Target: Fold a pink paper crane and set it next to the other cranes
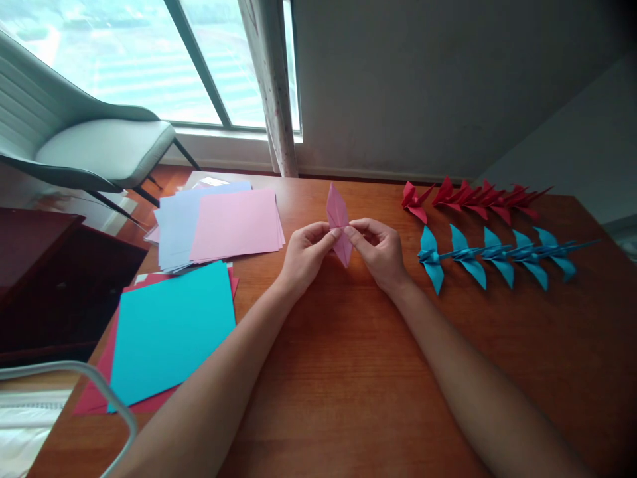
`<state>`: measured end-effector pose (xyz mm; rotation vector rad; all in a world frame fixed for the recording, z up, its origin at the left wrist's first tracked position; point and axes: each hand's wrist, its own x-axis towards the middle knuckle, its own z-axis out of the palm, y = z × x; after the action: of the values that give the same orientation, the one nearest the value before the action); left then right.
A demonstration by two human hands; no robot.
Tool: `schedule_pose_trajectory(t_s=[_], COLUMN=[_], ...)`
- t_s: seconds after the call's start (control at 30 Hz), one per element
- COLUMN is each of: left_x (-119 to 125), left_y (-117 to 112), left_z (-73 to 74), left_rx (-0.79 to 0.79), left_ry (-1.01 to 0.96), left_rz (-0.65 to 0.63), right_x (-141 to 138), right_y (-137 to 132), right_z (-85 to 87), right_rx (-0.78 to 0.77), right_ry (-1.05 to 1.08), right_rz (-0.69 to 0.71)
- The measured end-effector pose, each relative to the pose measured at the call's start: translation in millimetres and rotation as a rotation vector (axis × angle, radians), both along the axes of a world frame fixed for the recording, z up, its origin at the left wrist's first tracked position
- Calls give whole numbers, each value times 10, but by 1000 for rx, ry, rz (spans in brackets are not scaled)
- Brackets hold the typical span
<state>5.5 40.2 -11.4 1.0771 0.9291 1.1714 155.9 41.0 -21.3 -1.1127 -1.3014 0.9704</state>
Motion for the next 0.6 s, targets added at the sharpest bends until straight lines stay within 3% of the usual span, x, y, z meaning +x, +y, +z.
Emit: schedule_pose_trajectory(t_s=[0.6], left_x=[44], left_y=[9], left_z=[-25], left_rx=[42], left_ry=[27], left_rz=[-64], right_x=[-17], right_y=[42], right_z=[-51], right_rx=[-45], right_ry=[154], right_rz=[-46])
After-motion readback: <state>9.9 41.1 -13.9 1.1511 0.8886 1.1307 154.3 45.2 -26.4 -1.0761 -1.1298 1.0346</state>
